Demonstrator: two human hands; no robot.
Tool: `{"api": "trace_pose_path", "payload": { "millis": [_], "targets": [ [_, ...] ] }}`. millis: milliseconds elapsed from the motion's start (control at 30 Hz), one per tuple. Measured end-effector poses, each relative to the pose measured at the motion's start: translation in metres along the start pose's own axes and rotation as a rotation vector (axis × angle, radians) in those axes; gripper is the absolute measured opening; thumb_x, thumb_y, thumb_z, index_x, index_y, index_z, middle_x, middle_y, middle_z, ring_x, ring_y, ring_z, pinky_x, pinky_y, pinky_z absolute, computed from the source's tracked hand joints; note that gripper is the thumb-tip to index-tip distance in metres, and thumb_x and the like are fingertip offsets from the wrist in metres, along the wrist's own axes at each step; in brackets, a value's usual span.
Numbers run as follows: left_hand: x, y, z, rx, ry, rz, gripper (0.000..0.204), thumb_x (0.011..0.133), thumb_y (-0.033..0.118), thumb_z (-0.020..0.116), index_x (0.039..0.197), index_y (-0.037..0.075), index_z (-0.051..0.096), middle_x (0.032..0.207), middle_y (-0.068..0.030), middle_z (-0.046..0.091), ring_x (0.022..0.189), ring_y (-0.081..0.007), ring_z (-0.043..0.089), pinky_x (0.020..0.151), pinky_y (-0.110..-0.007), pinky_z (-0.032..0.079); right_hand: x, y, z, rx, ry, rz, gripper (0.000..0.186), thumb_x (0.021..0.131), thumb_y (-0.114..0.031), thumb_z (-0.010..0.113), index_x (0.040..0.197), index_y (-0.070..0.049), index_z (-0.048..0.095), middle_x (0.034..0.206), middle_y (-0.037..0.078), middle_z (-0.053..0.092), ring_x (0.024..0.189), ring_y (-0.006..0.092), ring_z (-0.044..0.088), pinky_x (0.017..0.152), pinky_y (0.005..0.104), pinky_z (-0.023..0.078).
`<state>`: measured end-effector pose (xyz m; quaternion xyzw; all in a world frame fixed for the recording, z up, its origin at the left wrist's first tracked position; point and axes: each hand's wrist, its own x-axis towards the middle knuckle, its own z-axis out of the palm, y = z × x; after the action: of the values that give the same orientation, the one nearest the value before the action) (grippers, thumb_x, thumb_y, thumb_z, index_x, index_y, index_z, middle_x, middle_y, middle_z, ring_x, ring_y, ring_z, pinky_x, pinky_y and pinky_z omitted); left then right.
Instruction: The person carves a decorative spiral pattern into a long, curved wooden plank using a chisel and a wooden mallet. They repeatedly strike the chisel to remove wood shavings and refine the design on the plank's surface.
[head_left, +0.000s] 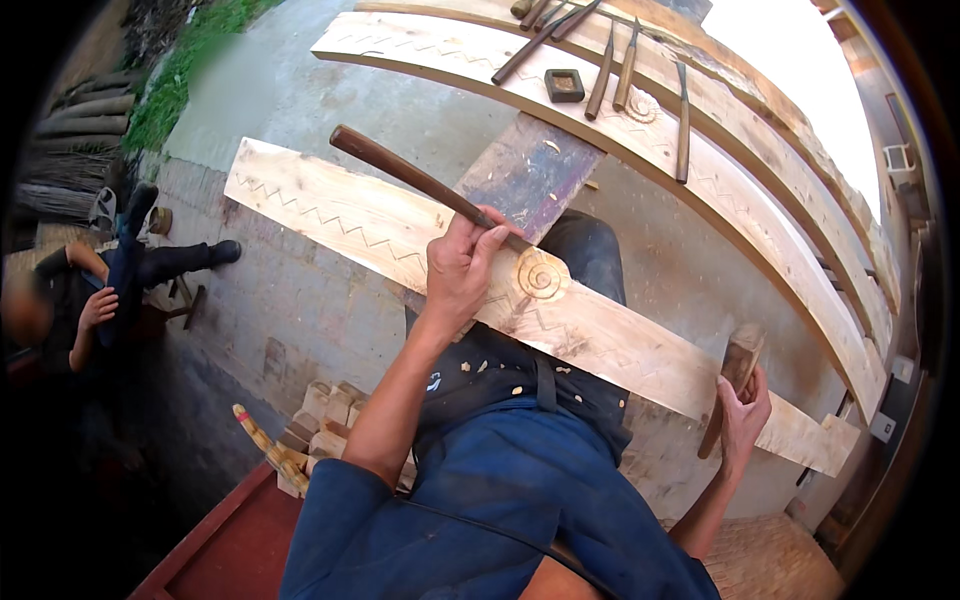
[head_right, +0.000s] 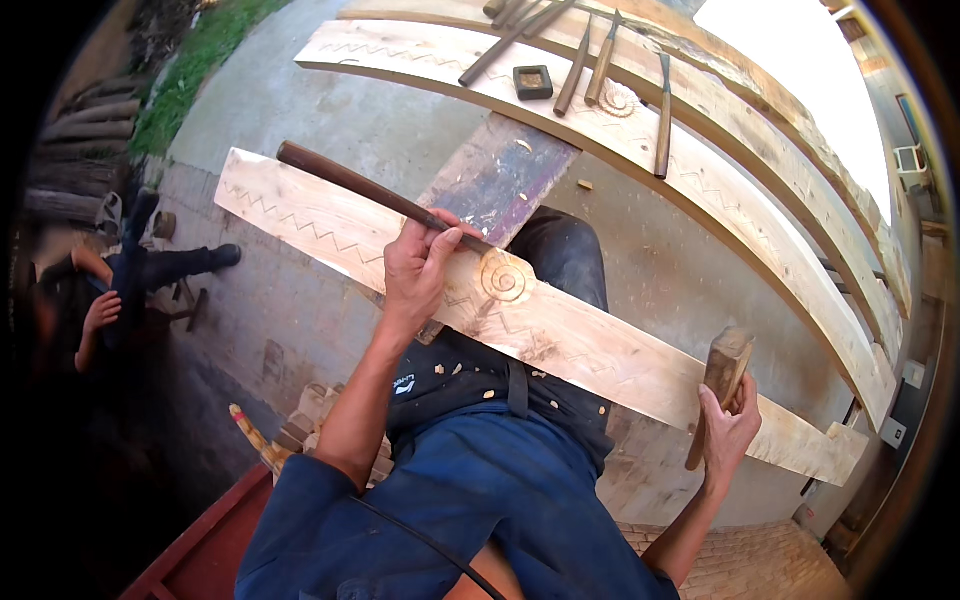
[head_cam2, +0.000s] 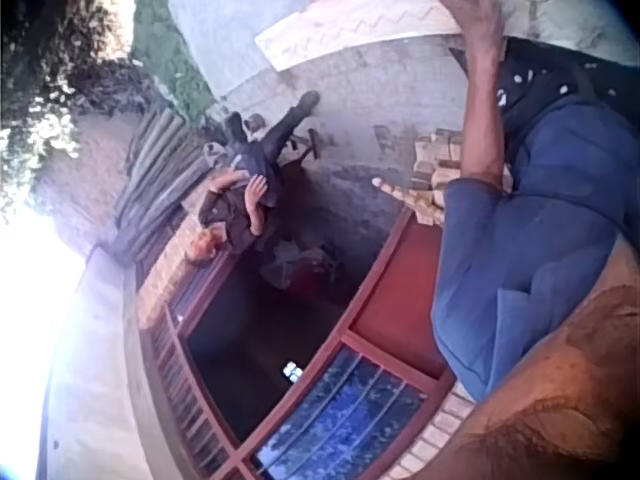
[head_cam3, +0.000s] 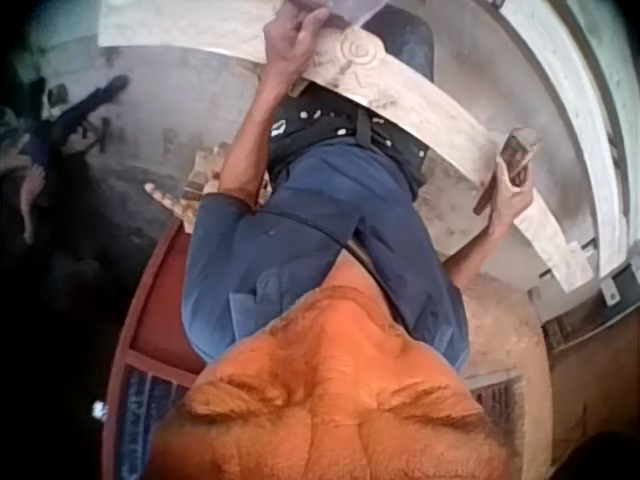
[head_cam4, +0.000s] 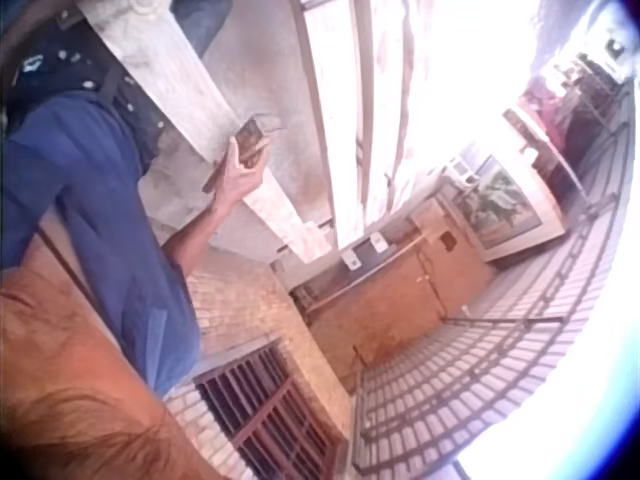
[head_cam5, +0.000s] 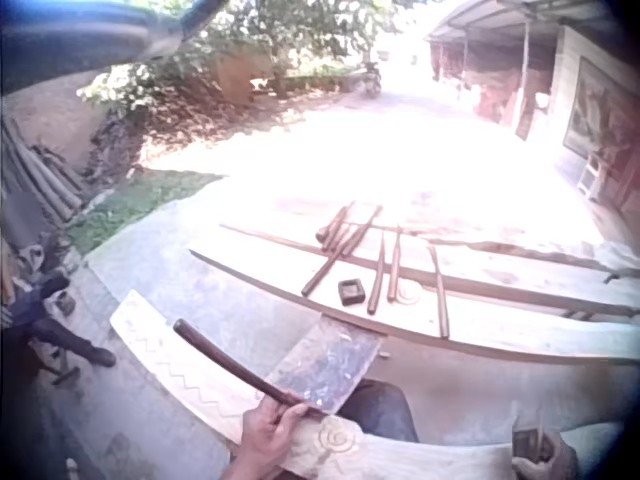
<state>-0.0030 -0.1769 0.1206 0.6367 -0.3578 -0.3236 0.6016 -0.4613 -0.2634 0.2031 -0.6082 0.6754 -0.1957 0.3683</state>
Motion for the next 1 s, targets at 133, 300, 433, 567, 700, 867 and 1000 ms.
{"api": "trace_pose_path", "payload": {
  "millis": [133, 300, 433, 567, 700, 867, 1000],
  "targets": [
    [0.006, 0.003, 0.009, -0.024, -0.034, -0.021, 0.014, 0.114, 0.008, 0.061, 0.123, -0.002, 0.062, 0.100, -0.0097, 0.082, 0.093, -0.0100, 0.072, 0.085, -0.028, 0.059, 0.007, -0.016, 0.013, 0.507, -0.256, -0.025, 0.072, 0.105, -0.049, 0.067, 0.152, 0.004, 0.053, 0.116, 0.014, 0.070, 0.092, 0.0203, 0.073, 0.080, 0.0315, 0.061],
    [0.010, -0.002, 0.010, 0.004, -0.035, -0.014, 0.012, 0.114, 0.007, 0.060, 0.122, -0.002, 0.063, 0.097, -0.0095, 0.081, 0.090, -0.0102, 0.073, 0.083, -0.028, 0.059, 0.008, -0.040, 0.054, 1.120, -0.496, 0.173, 0.081, 0.109, -0.053, 0.063, 0.161, 0.005, 0.041, 0.127, 0.022, 0.065, 0.082, 0.0220, 0.073, 0.064, 0.0301, 0.062],
    [0.011, 0.000, 0.011, 0.051, -0.039, -0.007, 0.012, 0.114, 0.006, 0.059, 0.122, -0.002, 0.063, 0.096, -0.0097, 0.081, 0.090, -0.0097, 0.073, 0.083, -0.027, 0.059, 0.012, -0.043, 0.075, 1.130, -0.561, 0.107, 0.091, 0.100, -0.050, 0.078, 0.160, 0.006, 0.040, 0.127, 0.023, 0.066, 0.078, 0.0218, 0.072, 0.058, 0.0284, 0.059],
    [0.013, -0.003, 0.012, 0.066, -0.039, -0.004, 0.012, 0.114, 0.006, 0.059, 0.122, -0.001, 0.063, 0.096, -0.0092, 0.081, 0.089, -0.0092, 0.072, 0.081, -0.027, 0.058, 0.016, -0.057, 0.088, 1.031, -0.524, 0.134, 0.095, 0.091, -0.040, 0.089, 0.158, 0.007, 0.041, 0.122, 0.023, 0.067, 0.075, 0.0216, 0.071, 0.058, 0.0277, 0.057],
    [0.013, -0.002, 0.014, 0.102, -0.046, 0.025, 0.011, 0.113, 0.006, 0.060, 0.121, -0.001, 0.065, 0.094, -0.0081, 0.080, 0.087, -0.0094, 0.072, 0.079, -0.027, 0.058, 0.023, -0.066, 0.095, 1.001, -0.531, 0.130, 0.090, 0.091, -0.034, 0.088, 0.156, 0.008, 0.043, 0.120, 0.022, 0.067, 0.073, 0.0202, 0.070, 0.058, 0.0276, 0.057],
    [0.015, 0.000, 0.014, 0.112, -0.067, 0.048, 0.011, 0.114, 0.007, 0.061, 0.119, -0.001, 0.066, 0.094, -0.0073, 0.079, 0.086, -0.0102, 0.072, 0.080, -0.027, 0.059, 0.037, -0.092, 0.101, 0.878, -0.540, 0.065, 0.087, 0.089, -0.032, 0.087, 0.155, 0.007, 0.046, 0.114, 0.019, 0.069, 0.072, 0.0178, 0.070, 0.058, 0.0276, 0.056],
    [0.016, -0.006, 0.014, 0.100, -0.072, 0.043, 0.012, 0.114, 0.008, 0.061, 0.119, -0.002, 0.066, 0.094, -0.0073, 0.079, 0.087, -0.0110, 0.073, 0.080, -0.028, 0.060, 0.043, -0.109, 0.104, 0.850, -0.567, 0.012, 0.084, 0.087, -0.029, 0.088, 0.152, 0.008, 0.051, 0.111, 0.018, 0.071, 0.075, 0.0177, 0.071, 0.060, 0.0286, 0.056]
  ]
}}
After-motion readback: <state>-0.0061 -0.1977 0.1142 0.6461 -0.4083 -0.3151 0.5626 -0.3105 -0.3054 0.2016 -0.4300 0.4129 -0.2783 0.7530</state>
